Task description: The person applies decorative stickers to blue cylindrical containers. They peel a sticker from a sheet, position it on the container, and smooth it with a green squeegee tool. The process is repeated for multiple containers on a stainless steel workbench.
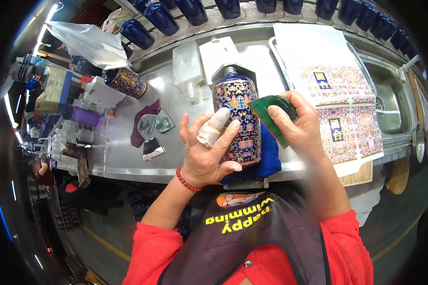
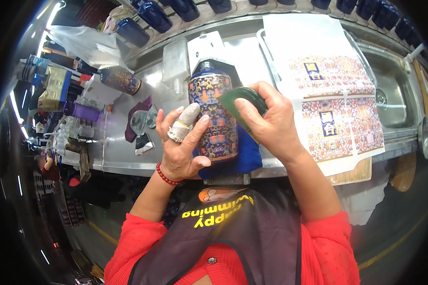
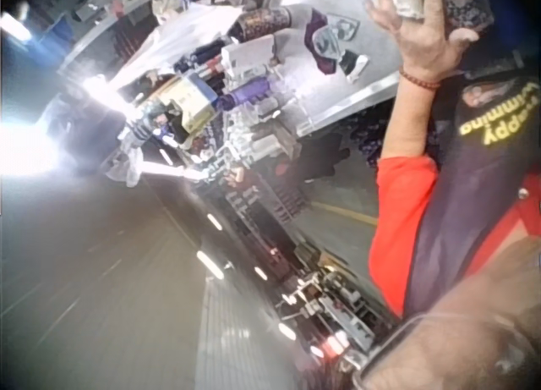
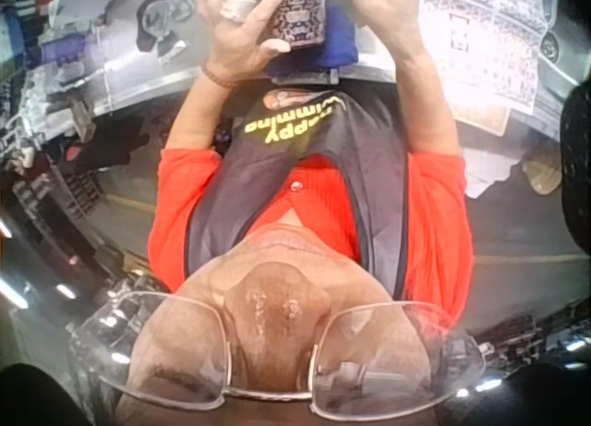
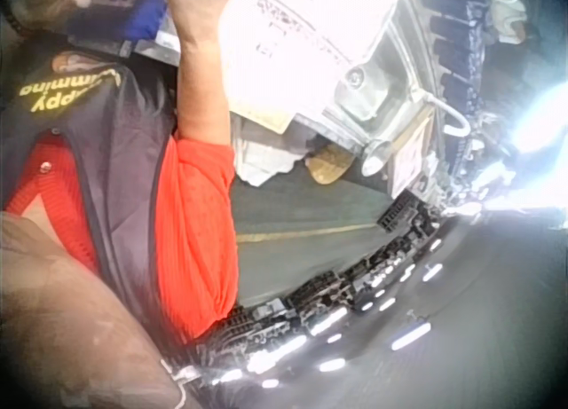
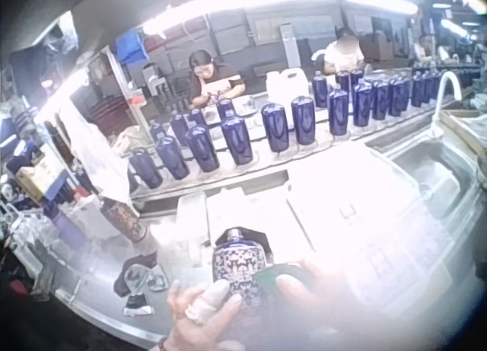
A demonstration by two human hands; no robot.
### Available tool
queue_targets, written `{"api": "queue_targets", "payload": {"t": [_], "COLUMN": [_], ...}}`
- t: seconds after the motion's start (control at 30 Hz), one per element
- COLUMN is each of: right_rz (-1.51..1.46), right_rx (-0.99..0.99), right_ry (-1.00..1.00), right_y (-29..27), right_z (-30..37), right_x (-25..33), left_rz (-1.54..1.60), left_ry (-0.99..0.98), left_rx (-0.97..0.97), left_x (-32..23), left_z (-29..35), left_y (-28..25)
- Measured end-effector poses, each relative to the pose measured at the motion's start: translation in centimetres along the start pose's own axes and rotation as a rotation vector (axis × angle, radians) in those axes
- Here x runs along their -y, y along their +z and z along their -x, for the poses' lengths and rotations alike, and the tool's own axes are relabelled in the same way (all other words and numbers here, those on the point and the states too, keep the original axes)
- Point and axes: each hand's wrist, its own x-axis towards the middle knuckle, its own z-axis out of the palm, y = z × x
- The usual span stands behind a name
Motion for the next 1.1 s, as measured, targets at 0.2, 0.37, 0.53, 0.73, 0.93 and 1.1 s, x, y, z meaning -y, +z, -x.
{"api": "queue_targets", "payload": {"t": [0.2,0.37,0.53,0.73,0.93,1.1], "right_rz": [0.056,-0.006,0.024,0.012,-0.040,-0.041], "right_rx": [0.016,0.024,0.023,0.019,0.016,0.022], "right_ry": [-0.075,-0.017,-0.059,-0.077,0.022,0.050], "right_y": [-0.2,-0.3,-0.3,-0.3,-0.3,-0.4], "right_z": [-0.2,-0.2,-0.3,-0.4,-0.3,-0.3], "right_x": [-0.4,-0.3,-0.6,-0.6,-0.5,-0.5], "left_rz": [-0.004,-0.011,-0.007,-0.072,-0.045,-0.115], "left_ry": [0.030,0.040,0.005,0.051,-0.015,0.002], "left_rx": [0.020,0.035,0.058,0.094,0.111,0.172], "left_x": [0.5,0.5,0.2,0.2,0.0,-0.3], "left_z": [-0.4,-0.9,-1.2,-1.6,-1.7,-2.2], "left_y": [-0.4,-0.5,-0.6,-0.6,-0.7,-0.9]}}
